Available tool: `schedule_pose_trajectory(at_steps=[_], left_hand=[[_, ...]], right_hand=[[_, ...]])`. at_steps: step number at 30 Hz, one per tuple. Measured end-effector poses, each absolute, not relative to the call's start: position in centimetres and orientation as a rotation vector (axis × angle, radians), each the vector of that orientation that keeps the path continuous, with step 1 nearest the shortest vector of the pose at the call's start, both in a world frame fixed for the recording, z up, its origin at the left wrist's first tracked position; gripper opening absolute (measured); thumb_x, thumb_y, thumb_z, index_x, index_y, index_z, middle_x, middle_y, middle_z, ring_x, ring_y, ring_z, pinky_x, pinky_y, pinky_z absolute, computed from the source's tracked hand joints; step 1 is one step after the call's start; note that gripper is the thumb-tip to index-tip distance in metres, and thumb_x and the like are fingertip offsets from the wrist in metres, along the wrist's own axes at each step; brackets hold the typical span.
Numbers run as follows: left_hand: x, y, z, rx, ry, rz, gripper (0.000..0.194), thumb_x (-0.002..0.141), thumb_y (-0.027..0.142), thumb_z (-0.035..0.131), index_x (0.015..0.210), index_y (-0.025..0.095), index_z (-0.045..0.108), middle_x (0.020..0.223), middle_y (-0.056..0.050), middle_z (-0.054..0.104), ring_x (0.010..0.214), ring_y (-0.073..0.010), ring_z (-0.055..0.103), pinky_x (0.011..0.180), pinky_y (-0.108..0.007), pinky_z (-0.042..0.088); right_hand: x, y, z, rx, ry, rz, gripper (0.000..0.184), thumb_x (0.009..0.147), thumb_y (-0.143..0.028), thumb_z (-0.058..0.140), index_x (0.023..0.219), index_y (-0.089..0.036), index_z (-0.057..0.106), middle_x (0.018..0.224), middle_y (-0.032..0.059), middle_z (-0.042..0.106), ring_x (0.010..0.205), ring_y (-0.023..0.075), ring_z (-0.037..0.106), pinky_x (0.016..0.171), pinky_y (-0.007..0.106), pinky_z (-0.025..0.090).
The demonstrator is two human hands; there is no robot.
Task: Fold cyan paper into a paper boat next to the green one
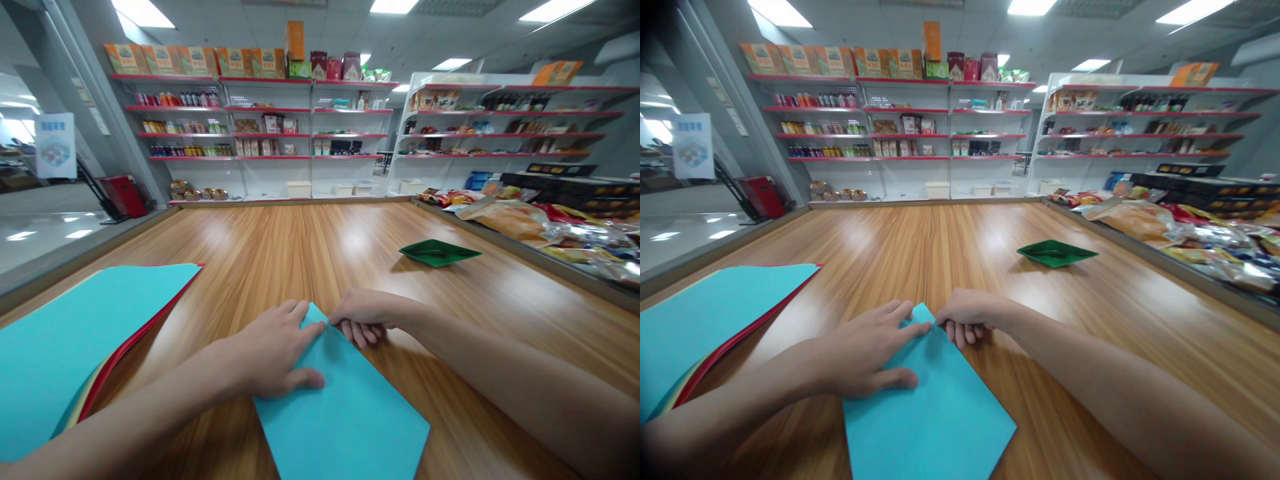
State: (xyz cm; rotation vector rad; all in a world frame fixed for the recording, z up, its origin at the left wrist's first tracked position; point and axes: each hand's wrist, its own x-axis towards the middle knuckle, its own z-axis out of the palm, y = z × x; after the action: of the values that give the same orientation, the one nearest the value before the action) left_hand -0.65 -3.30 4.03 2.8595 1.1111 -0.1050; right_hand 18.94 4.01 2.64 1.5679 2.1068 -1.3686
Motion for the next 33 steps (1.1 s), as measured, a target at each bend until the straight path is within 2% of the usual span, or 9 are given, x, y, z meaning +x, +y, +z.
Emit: schedule_pose_trajectory(at_steps=[12, 15, 19, 21, 23, 25, 26, 33], left_hand=[[0.4, -4.7, 4.6, 2.754, 1.397, -0.228, 0.066, 0.079, 0.059, 0.050, 0.129, 0.016, 0.047, 0.128, -0.022, 0.047, 0.113, -0.0390, 0.048, 0.085, -0.050, 0.046], [0.5, -4.8, 5.1, 2.708, 1.442, -0.254, 0.063, 0.078, 0.058, 0.053, 0.127, 0.017, 0.049, 0.127, -0.020, 0.049, 0.113, -0.0371, 0.050, 0.085, -0.048, 0.046], [0.3, -4.6, 4.5, 2.720, 1.403, -0.201, 0.062, 0.077, 0.055, 0.058, 0.122, 0.012, 0.052, 0.127, -0.022, 0.050, 0.116, -0.0376, 0.048, 0.090, -0.048, 0.043], [0.1, -4.1, 3.8, 2.784, 1.235, -0.106, 0.069, 0.078, 0.053, 0.057, 0.132, 0.013, 0.043, 0.141, -0.020, 0.036, 0.129, -0.0357, 0.035, 0.099, -0.047, 0.035], [-0.2, -3.8, 3.2, 2.774, 1.051, -0.136, 0.076, 0.083, 0.048, 0.053, 0.144, 0.016, 0.021, 0.151, -0.015, 0.019, 0.137, -0.0309, 0.020, 0.106, -0.046, 0.026], [-0.3, -3.6, 3.0, 2.728, 1.020, -0.184, 0.081, 0.085, 0.044, 0.050, 0.147, 0.017, 0.006, 0.152, -0.013, 0.010, 0.139, -0.0288, 0.014, 0.108, -0.046, 0.023], [-0.3, -3.5, 3.0, 2.707, 1.041, -0.202, 0.082, 0.085, 0.043, 0.050, 0.147, 0.017, 0.004, 0.152, -0.013, 0.009, 0.139, -0.0289, 0.013, 0.108, -0.046, 0.022], [0.0, -4.0, 3.8, 2.698, 1.160, -0.260, 0.075, 0.085, 0.045, 0.048, 0.145, 0.013, 0.018, 0.150, -0.015, 0.014, 0.138, -0.0299, 0.017, 0.106, -0.047, 0.026]], right_hand=[[19.0, 3.8, 3.0, 1.561, 2.098, -1.363, 0.036, 0.077, -0.031, 0.047, 0.049, -0.013, 0.061, 0.038, 0.0005, 0.055, 0.026, 0.0086, 0.044, 0.025, 0.019, 0.031], [19.0, 3.8, 2.9, 1.547, 2.104, -1.366, 0.036, 0.077, -0.032, 0.047, 0.049, -0.013, 0.061, 0.037, 0.0003, 0.055, 0.026, 0.0085, 0.044, 0.025, 0.019, 0.031], [19.1, 4.0, 2.8, 1.526, 2.118, -1.352, 0.034, 0.076, -0.031, 0.047, 0.051, -0.013, 0.061, 0.037, -0.0002, 0.055, 0.026, 0.0090, 0.044, 0.025, 0.019, 0.031], [19.1, 4.0, 2.7, 1.514, 2.127, -1.346, 0.035, 0.077, -0.032, 0.046, 0.052, -0.013, 0.061, 0.037, -0.0002, 0.054, 0.026, 0.0092, 0.044, 0.026, 0.019, 0.031], [19.1, 4.1, 2.7, 1.503, 2.123, -1.351, 0.037, 0.078, -0.035, 0.045, 0.052, -0.013, 0.061, 0.037, 0.0003, 0.054, 0.027, 0.0095, 0.044, 0.027, 0.019, 0.032], [19.1, 4.1, 2.7, 1.501, 2.118, -1.371, 0.039, 0.079, -0.038, 0.045, 0.053, -0.013, 0.060, 0.038, 0.0007, 0.055, 0.027, 0.0093, 0.044, 0.027, 0.019, 0.033], [19.1, 4.1, 2.7, 1.503, 2.112, -1.375, 0.039, 0.079, -0.039, 0.045, 0.053, -0.013, 0.060, 0.039, 0.0007, 0.055, 0.027, 0.0091, 0.043, 0.028, 0.019, 0.034], [19.1, 3.9, 2.8, 1.517, 2.104, -1.340, 0.039, 0.076, -0.038, 0.047, 0.050, -0.013, 0.061, 0.037, 0.0009, 0.054, 0.025, 0.0094, 0.042, 0.024, 0.020, 0.030]])
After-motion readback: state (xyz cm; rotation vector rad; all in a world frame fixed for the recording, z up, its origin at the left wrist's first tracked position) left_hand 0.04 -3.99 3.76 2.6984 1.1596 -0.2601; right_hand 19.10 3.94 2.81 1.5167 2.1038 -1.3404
